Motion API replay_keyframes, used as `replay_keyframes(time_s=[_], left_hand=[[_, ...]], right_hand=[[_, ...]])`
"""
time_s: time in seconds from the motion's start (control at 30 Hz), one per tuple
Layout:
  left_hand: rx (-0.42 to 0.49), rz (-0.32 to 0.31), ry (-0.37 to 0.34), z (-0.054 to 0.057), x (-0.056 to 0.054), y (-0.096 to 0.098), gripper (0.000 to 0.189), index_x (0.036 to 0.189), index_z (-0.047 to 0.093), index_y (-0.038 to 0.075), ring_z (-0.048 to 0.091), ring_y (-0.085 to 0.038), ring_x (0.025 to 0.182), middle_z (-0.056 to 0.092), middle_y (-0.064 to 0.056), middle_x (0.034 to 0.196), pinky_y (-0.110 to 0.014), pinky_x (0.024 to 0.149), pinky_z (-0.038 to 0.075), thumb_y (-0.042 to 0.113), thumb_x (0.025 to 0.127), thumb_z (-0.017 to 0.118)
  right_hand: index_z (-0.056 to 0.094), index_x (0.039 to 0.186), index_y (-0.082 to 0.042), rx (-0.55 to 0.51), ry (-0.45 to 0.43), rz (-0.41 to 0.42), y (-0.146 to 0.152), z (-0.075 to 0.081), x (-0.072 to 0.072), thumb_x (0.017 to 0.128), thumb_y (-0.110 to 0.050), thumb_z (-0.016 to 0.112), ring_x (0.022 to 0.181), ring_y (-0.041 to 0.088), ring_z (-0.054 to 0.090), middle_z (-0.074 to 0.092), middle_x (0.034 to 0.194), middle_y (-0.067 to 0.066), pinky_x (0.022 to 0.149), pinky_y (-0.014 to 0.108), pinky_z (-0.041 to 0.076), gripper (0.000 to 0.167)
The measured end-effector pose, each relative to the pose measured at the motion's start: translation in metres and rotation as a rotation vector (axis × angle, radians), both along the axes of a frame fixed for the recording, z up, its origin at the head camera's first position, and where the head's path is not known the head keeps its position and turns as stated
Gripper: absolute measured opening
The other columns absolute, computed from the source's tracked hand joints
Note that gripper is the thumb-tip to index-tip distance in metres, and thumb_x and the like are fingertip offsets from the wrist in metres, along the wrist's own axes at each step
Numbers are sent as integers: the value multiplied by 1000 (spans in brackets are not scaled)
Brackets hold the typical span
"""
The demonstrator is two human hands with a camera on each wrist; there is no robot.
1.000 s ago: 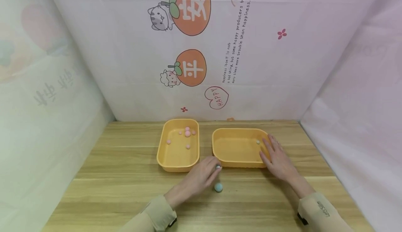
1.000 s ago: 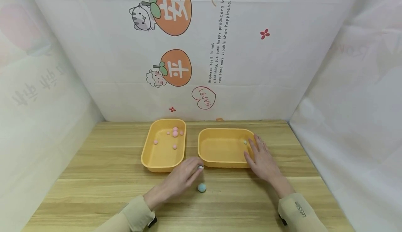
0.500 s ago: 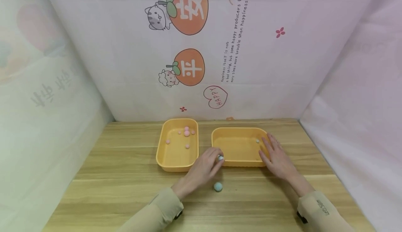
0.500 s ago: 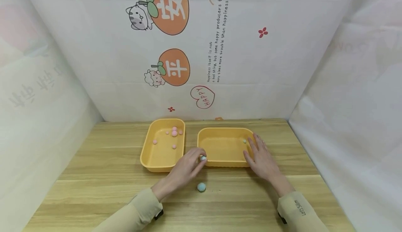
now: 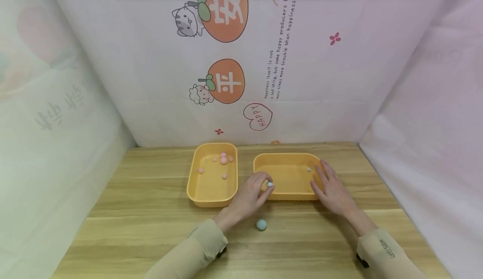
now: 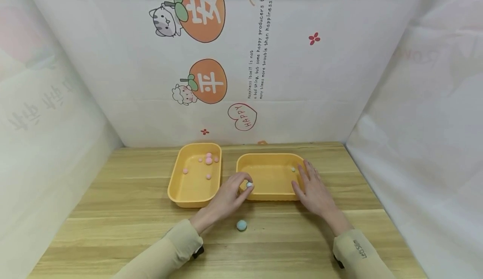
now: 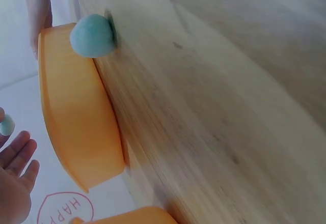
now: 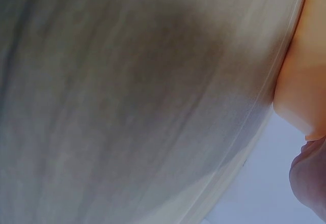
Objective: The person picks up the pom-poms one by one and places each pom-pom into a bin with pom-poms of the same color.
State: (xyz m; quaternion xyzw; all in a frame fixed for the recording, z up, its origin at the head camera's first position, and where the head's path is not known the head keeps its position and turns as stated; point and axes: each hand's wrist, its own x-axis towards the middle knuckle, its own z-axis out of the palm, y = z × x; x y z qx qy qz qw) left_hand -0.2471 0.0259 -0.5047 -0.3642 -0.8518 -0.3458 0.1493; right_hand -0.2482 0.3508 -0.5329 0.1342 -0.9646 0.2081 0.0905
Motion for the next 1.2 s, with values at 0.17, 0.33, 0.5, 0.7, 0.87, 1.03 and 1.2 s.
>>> replay_keyframes(time_s=[0.17,0.33,0.5,0.7,0.87,1.03,1.2], left_hand=[[36,1,-66,1,-3,9,16,119,69,5,71,-25,116,74,-8,117,-38,101,62,19,112,64],[53,15,-101,2,-9,18,17,120,67,6,71,-26,120,74,-9,121,-39,105,61,20,113,63],[37,42,-108,-1,-17,26,17,119,67,7,70,-25,122,74,-8,123,-38,107,60,22,113,63],[15,57,-106,-5,-25,34,15,117,67,8,70,-24,121,74,-7,120,-38,108,60,22,113,62],[16,62,-126,-3,-30,39,15,118,67,8,69,-25,125,74,-7,122,-39,110,59,22,114,60],[19,74,-150,1,-34,42,16,119,67,8,69,-24,121,74,-8,122,-37,105,60,22,114,60],[21,82,-175,2,-37,45,16,120,67,8,69,-24,123,74,-8,124,-37,106,61,22,114,60]], right_hand=[[27,169,11,5,-12,-6,-1,0,1,116,-39,49,164,60,20,15,180,34,133,74,24,76],[27,169,12,7,-15,-14,0,-1,1,116,-39,49,164,60,20,14,180,34,133,74,24,76],[25,168,14,4,-6,-16,1,-2,0,116,-40,48,165,60,19,13,180,35,133,73,23,78],[18,168,16,-5,-15,2,2,-4,-1,117,-41,46,165,59,17,10,180,36,136,70,19,81],[13,170,14,-3,-42,2,2,-3,-1,118,-42,44,166,59,15,6,181,35,137,69,17,82],[13,170,14,-2,-41,-2,1,-2,-1,118,-42,44,166,59,15,6,181,34,135,71,19,82],[17,169,14,2,-16,-6,1,-1,-1,117,-41,46,165,60,18,10,181,35,133,72,23,81]])
